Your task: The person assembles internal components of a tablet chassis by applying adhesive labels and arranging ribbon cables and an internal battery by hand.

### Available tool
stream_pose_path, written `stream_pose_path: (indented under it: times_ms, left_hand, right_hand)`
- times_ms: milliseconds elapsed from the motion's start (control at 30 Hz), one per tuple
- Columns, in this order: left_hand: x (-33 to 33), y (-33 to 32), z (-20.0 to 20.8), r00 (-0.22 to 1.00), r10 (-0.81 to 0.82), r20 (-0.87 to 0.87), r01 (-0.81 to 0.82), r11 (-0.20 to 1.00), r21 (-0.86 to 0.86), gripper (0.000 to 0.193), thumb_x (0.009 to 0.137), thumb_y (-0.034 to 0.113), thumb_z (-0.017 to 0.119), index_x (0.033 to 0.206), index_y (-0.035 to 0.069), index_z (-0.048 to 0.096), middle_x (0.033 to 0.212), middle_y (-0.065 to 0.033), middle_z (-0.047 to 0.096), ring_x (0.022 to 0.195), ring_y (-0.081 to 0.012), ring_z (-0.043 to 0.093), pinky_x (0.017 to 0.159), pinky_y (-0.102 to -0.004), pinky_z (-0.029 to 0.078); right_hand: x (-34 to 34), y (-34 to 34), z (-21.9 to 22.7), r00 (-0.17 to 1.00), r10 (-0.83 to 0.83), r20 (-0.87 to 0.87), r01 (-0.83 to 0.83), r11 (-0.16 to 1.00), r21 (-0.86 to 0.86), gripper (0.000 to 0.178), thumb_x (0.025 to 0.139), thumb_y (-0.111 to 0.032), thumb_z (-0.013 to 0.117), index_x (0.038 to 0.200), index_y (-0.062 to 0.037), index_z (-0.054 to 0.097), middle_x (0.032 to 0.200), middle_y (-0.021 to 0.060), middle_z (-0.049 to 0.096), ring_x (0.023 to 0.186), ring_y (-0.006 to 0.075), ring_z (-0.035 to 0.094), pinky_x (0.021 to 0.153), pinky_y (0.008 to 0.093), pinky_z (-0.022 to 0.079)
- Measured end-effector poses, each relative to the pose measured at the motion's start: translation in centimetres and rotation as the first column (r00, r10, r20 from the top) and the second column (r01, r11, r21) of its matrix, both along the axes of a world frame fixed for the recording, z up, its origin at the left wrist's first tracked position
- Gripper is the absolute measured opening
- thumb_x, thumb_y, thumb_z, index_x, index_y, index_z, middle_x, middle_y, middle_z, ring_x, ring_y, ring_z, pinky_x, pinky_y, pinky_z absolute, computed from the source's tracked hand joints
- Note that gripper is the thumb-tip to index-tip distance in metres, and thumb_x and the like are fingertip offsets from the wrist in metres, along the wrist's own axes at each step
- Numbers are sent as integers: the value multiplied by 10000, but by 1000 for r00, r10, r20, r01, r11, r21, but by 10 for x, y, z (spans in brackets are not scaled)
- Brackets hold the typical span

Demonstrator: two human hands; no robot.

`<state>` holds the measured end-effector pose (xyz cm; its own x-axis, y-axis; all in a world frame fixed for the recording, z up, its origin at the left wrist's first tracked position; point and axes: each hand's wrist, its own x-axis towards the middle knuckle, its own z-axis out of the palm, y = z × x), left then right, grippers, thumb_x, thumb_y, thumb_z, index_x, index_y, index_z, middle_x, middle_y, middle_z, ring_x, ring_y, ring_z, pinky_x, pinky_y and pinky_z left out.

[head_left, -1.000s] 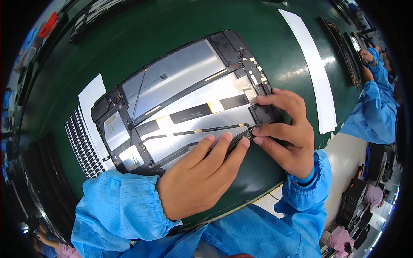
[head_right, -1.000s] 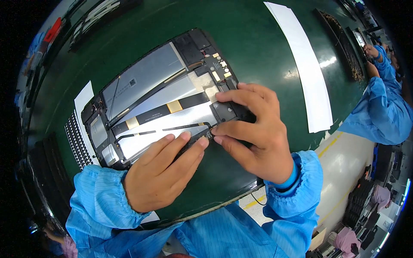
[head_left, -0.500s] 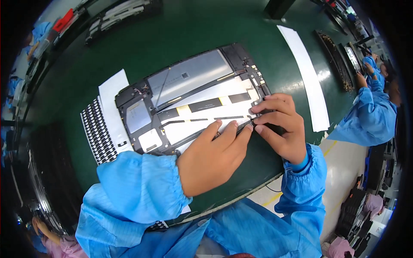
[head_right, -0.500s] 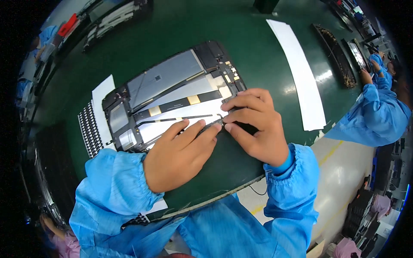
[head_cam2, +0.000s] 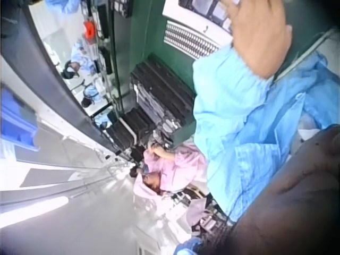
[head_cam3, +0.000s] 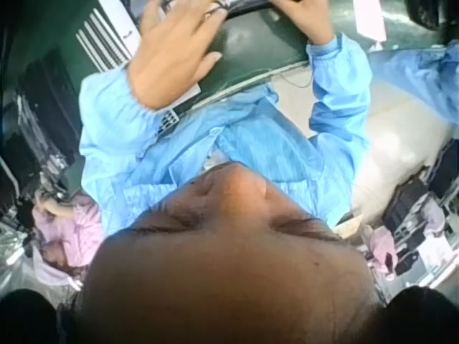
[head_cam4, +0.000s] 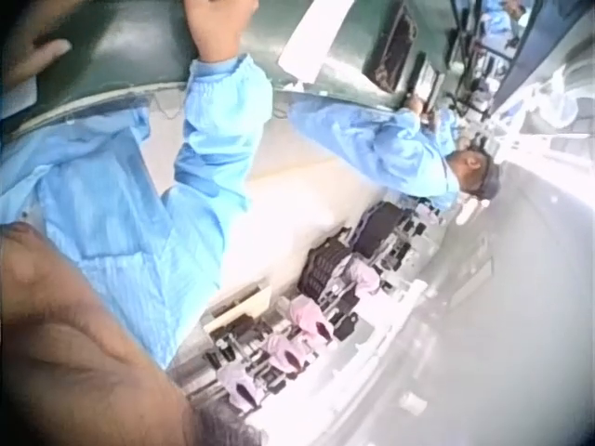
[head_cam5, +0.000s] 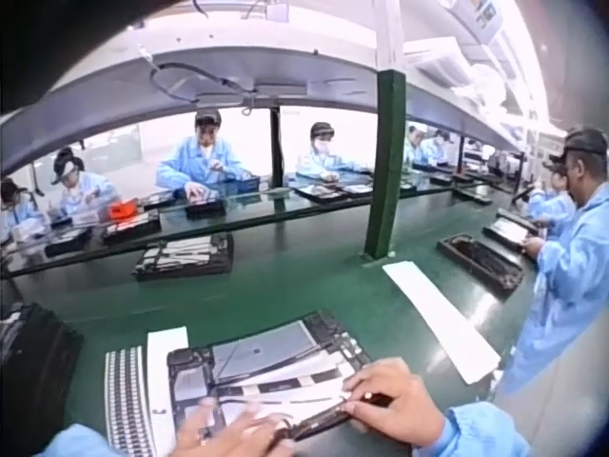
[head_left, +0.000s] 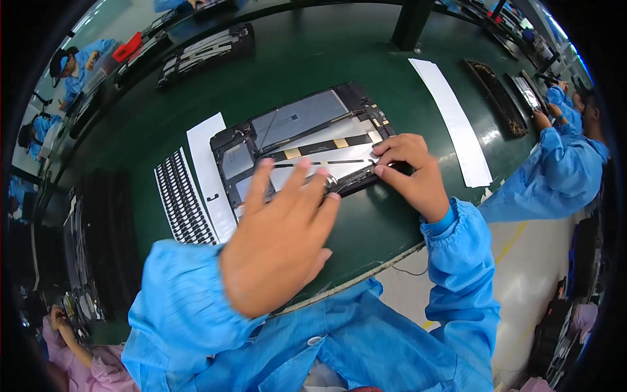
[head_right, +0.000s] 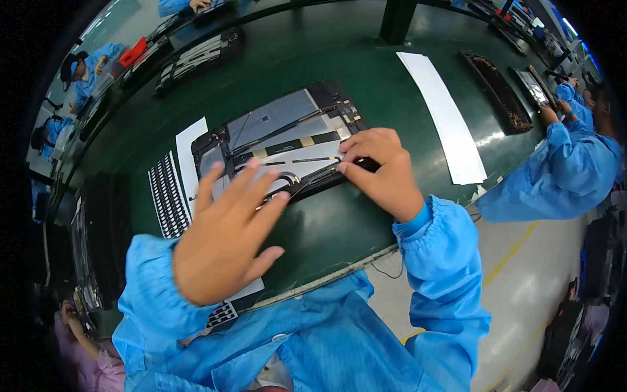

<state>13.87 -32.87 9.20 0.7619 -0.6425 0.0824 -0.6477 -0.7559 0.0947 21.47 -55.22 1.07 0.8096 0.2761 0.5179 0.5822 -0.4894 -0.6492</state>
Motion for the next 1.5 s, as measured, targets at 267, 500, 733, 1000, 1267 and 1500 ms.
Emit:
stream_pose_path:
  times_ms: [267,500,733,1000,1267,1500]
  left_hand:
    - [2,94,-52,900,435,-24,-436,898,-54,802,683,317,695,1271,-46,287,1262,-255,373,1233,-374,293,968,-566,125]
    - [12,94,-91,950,306,-58,-303,865,-400,883,684,371,685,1340,12,218,1326,-328,210,1280,-407,160,983,-546,111]
    - [-53,99,-4,817,576,34,-353,544,-761,844,664,227,705,1325,-11,238,1339,-362,95,1245,-484,167,1000,-460,186]
    - [-150,129,-6,407,907,-110,-354,45,-934,767,684,143,679,1303,-39,263,1352,-243,220,1225,-311,305,1000,-349,248]
    - [-146,161,-45,103,994,-33,-454,17,-891,734,763,83,578,1348,-42,153,1386,-176,192,1285,-240,194,1039,-319,132]
    - [-143,171,-60,160,985,-67,-313,-14,-950,839,752,192,580,1358,-40,49,1399,-255,81,1303,-320,127,1044,-360,110]
  right_hand:
    - [28,-16,-32,969,-245,42,248,963,-107,261,783,-180,580,922,41,585,959,170,568,882,303,540,783,351,420]
    - [27,12,-8,832,-56,-552,274,906,321,422,798,-256,605,1056,56,488,998,133,523,918,200,499,817,296,390]
    - [36,88,90,877,292,-381,-84,875,477,331,842,-237,524,1054,17,504,915,45,544,817,98,494,763,233,378]
    - [46,262,134,659,689,-302,-610,724,322,405,772,-322,631,958,29,552,838,86,538,760,132,511,664,255,419]
    - [56,432,94,735,677,-36,-648,717,256,421,773,-373,573,726,46,597,724,196,585,681,325,570,638,367,440]
    - [59,459,59,691,706,-157,-614,687,390,361,806,-322,557,741,31,598,718,162,593,677,272,565,657,340,430]
